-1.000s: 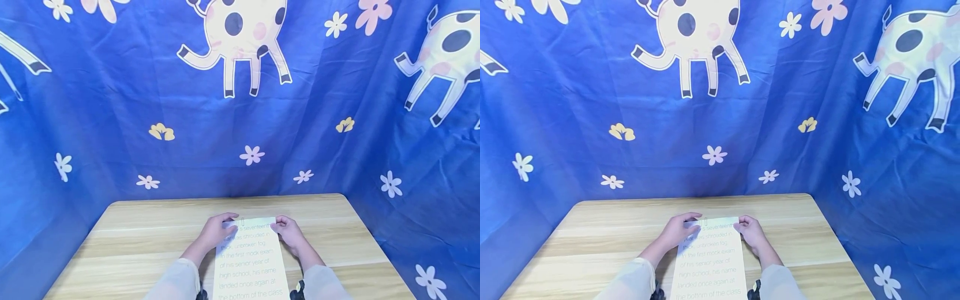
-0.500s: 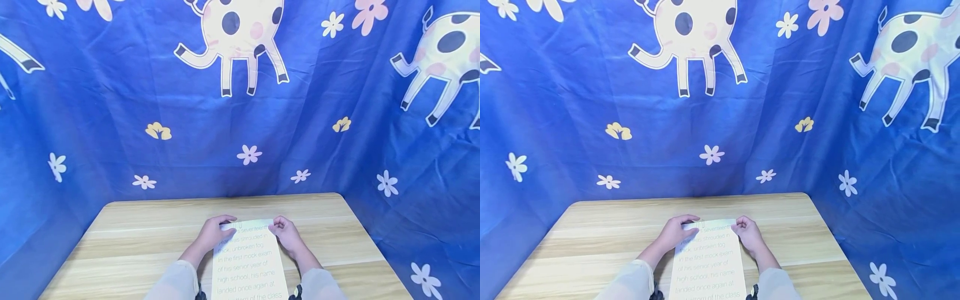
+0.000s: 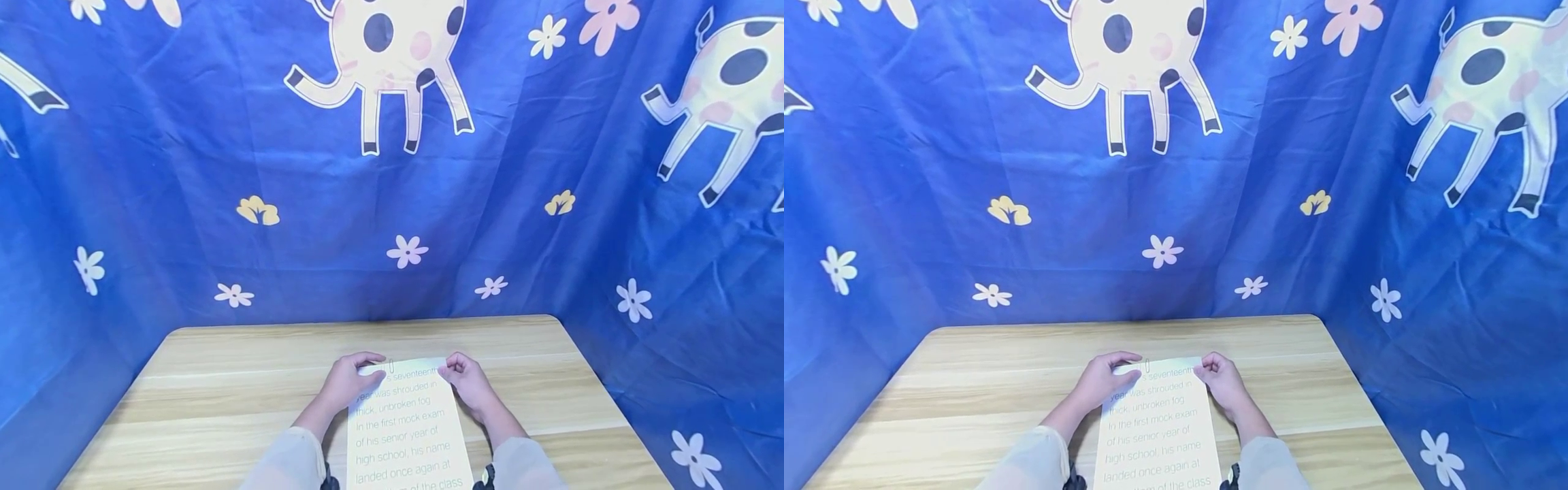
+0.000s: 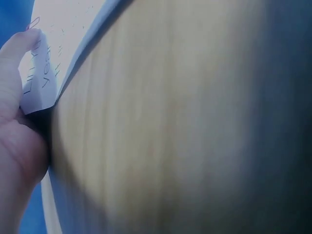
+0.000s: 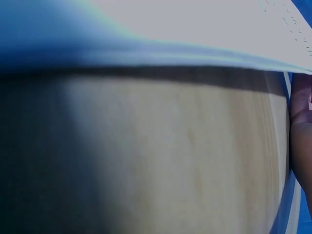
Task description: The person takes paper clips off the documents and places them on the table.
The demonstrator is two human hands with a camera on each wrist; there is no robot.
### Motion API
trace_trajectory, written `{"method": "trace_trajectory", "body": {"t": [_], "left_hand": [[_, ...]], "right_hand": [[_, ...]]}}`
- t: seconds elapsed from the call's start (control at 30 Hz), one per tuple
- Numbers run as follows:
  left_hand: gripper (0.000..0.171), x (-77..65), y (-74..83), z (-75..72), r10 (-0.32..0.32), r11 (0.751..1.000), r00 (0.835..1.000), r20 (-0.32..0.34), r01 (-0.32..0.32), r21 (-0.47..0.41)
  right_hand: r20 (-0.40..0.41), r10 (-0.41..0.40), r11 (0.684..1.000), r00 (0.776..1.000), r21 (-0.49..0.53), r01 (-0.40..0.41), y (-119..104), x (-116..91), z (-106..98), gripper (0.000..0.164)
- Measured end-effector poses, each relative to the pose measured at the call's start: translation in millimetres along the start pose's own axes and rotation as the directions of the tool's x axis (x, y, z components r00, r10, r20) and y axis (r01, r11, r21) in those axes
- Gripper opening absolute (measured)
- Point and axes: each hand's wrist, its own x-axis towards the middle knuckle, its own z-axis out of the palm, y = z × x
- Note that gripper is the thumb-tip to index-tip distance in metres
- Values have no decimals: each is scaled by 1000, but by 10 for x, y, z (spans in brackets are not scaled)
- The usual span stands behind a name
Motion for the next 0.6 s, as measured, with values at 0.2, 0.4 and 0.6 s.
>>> {"method": "trace_trajectory", "body": {"t": [0.2, 0.4, 0.6], "left_hand": [[27, -11, -3, -11, 4, 1000, 1000, 24, -4, -27], [32, -25, -3, -27, -8, 999, 998, 67, 11, -50], [33, -40, 3, -58, -4, 999, 996, 86, 8, -45]], "right_hand": [[-7, 3, 999, 1000, 41, -3, 17, 6, -4, 12], [-14, 13, 999, 1000, 34, -12, 9, 3, -5, 11], [-7, 23, 1000, 1000, 18, -23, -2, 3, 4, 11]]}}
